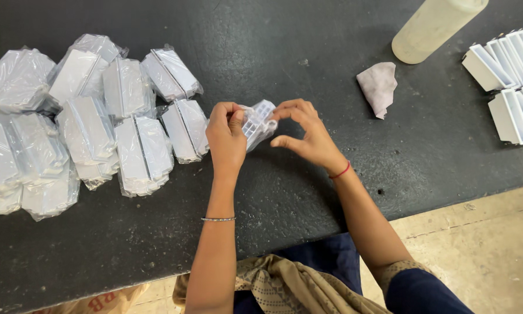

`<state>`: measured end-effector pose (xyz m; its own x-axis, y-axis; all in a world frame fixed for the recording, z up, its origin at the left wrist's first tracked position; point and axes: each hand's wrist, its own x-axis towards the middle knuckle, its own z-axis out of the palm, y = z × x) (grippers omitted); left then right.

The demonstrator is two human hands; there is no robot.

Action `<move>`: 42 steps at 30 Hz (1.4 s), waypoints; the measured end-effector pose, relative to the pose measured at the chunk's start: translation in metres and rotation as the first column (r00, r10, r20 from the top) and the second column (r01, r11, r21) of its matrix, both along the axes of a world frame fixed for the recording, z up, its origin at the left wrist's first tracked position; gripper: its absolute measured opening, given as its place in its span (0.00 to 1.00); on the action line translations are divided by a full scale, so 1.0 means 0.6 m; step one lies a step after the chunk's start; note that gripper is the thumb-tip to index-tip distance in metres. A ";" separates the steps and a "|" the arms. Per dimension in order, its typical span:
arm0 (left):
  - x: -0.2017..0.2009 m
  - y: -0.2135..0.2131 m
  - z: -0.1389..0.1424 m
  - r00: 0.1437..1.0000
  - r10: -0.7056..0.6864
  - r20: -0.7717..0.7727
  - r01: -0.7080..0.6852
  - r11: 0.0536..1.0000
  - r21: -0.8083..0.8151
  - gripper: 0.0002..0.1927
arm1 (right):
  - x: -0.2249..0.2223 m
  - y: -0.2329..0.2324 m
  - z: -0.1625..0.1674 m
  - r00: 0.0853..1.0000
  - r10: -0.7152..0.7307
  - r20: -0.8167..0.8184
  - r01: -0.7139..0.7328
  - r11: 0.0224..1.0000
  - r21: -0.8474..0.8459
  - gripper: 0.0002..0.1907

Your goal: The person wraps white plastic components in clear plastic bags by hand. They pick up a component, place it into a bag, seal the bag, and set it aside, repeating this process for multiple items.

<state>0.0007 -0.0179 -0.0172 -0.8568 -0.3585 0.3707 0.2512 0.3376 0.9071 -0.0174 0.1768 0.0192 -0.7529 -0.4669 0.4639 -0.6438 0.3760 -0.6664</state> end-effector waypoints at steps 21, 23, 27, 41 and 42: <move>-0.001 0.028 -0.005 0.998 0.013 -0.054 -0.015 1.000 -0.025 0.03 | -0.002 0.009 -0.021 0.942 -0.336 -0.003 0.314 0.884 -0.347 0.10; 0.000 0.033 -0.002 0.998 0.009 -0.067 -0.012 0.999 -0.038 0.03 | 0.010 -0.003 -0.010 0.909 -0.347 -0.229 0.294 0.927 -0.234 0.13; 0.006 0.047 0.004 0.990 -0.081 -0.112 0.065 0.988 -0.142 0.03 | 0.008 -0.025 -0.013 0.961 -0.235 -0.147 0.220 0.969 -0.114 0.10; 0.029 0.045 0.060 0.985 -0.092 -0.149 0.021 0.908 -0.418 0.11 | -0.029 0.006 -0.091 0.864 0.026 0.502 0.222 0.877 -0.427 0.06; 0.030 0.046 0.062 0.985 -0.101 -0.143 0.029 0.899 -0.437 0.11 | -0.031 0.007 -0.094 0.857 0.047 0.514 0.219 0.868 -0.445 0.07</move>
<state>0.0187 0.0100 0.0198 -0.7901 -0.0772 0.6082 0.4138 0.6649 0.6219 -0.0363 0.1811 -0.0372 -0.9639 -0.2118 0.1612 -0.1577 -0.0334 -0.9869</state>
